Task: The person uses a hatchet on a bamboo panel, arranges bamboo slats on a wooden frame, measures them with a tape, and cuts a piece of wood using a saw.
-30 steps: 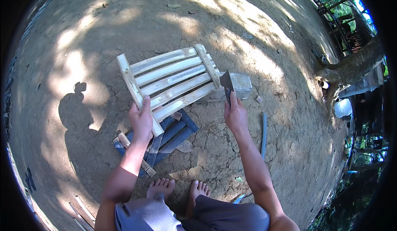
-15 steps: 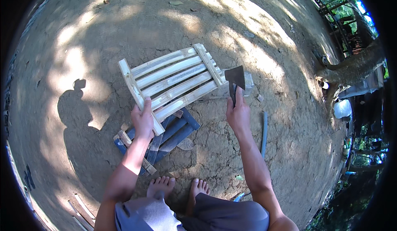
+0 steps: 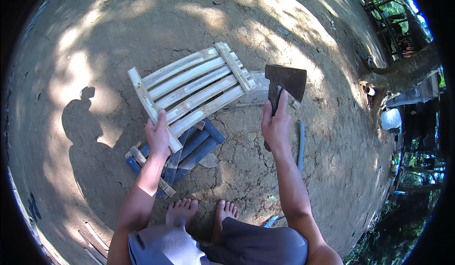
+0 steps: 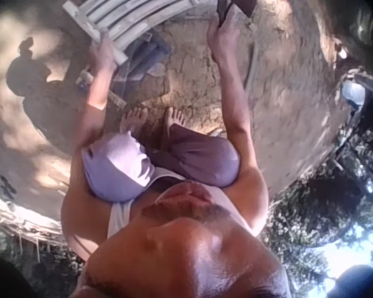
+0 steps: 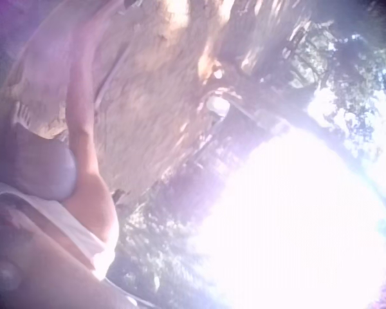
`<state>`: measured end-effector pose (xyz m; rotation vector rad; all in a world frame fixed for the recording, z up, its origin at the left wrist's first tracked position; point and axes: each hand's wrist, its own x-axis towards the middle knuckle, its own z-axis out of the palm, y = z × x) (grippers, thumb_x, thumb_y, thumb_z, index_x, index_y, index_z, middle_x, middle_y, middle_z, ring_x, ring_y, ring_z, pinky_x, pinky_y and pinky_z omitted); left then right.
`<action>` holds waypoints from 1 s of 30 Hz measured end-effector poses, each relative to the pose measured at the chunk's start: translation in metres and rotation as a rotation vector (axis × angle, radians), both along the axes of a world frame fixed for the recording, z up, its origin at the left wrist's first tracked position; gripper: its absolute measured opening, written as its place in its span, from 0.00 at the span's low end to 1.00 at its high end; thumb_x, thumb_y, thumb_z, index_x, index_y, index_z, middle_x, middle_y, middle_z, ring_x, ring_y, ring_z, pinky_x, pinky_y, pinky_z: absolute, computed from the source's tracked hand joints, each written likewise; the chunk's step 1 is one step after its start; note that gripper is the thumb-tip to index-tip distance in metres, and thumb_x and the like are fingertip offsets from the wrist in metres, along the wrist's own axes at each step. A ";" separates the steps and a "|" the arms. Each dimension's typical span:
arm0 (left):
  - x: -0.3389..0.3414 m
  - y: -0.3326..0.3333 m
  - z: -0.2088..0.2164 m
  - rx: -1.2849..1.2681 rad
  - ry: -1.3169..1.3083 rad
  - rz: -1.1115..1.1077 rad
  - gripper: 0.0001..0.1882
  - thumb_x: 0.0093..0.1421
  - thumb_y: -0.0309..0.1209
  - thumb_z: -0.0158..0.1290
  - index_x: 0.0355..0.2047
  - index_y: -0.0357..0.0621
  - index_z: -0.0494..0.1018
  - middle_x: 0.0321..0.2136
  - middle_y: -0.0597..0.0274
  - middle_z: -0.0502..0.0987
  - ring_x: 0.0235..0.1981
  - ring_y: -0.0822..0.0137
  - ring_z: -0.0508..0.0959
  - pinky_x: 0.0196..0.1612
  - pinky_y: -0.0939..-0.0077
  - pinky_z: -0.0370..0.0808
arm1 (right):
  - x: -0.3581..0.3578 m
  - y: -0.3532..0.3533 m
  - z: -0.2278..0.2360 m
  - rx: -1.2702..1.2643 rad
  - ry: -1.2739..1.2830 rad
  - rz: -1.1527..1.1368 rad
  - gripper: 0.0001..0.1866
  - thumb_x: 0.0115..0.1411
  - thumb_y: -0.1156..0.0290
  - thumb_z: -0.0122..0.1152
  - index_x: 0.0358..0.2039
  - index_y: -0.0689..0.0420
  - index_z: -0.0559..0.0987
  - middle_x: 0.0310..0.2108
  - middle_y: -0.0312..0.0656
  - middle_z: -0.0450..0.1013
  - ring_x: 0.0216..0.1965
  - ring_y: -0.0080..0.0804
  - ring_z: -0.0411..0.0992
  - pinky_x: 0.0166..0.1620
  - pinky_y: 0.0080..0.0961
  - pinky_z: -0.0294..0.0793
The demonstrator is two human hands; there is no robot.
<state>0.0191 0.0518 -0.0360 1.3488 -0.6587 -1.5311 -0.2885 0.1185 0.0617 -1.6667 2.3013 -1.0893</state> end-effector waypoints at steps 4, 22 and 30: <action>-0.011 0.003 0.006 -0.057 -0.004 0.019 0.20 0.74 0.37 0.53 0.56 0.31 0.72 0.48 0.53 0.80 0.45 0.69 0.80 0.49 0.71 0.77 | -0.033 0.007 -0.034 0.389 0.063 0.085 0.31 0.70 0.67 0.55 0.70 0.64 0.60 0.30 0.65 0.78 0.33 0.69 0.77 0.35 0.55 0.75; -0.010 -0.002 0.005 0.033 0.028 -0.128 0.19 0.72 0.38 0.55 0.54 0.34 0.74 0.44 0.54 0.82 0.43 0.69 0.81 0.46 0.71 0.79 | -0.034 0.023 -0.008 0.122 0.092 0.027 0.25 0.68 0.65 0.56 0.61 0.63 0.65 0.34 0.65 0.78 0.34 0.69 0.77 0.37 0.59 0.76; -0.020 -0.009 0.011 0.034 0.024 -0.139 0.17 0.73 0.37 0.54 0.53 0.35 0.75 0.41 0.56 0.83 0.39 0.70 0.82 0.40 0.71 0.81 | -0.024 0.023 -0.027 0.472 0.293 -0.003 0.25 0.68 0.65 0.56 0.62 0.62 0.65 0.39 0.64 0.78 0.36 0.64 0.79 0.36 0.56 0.79</action>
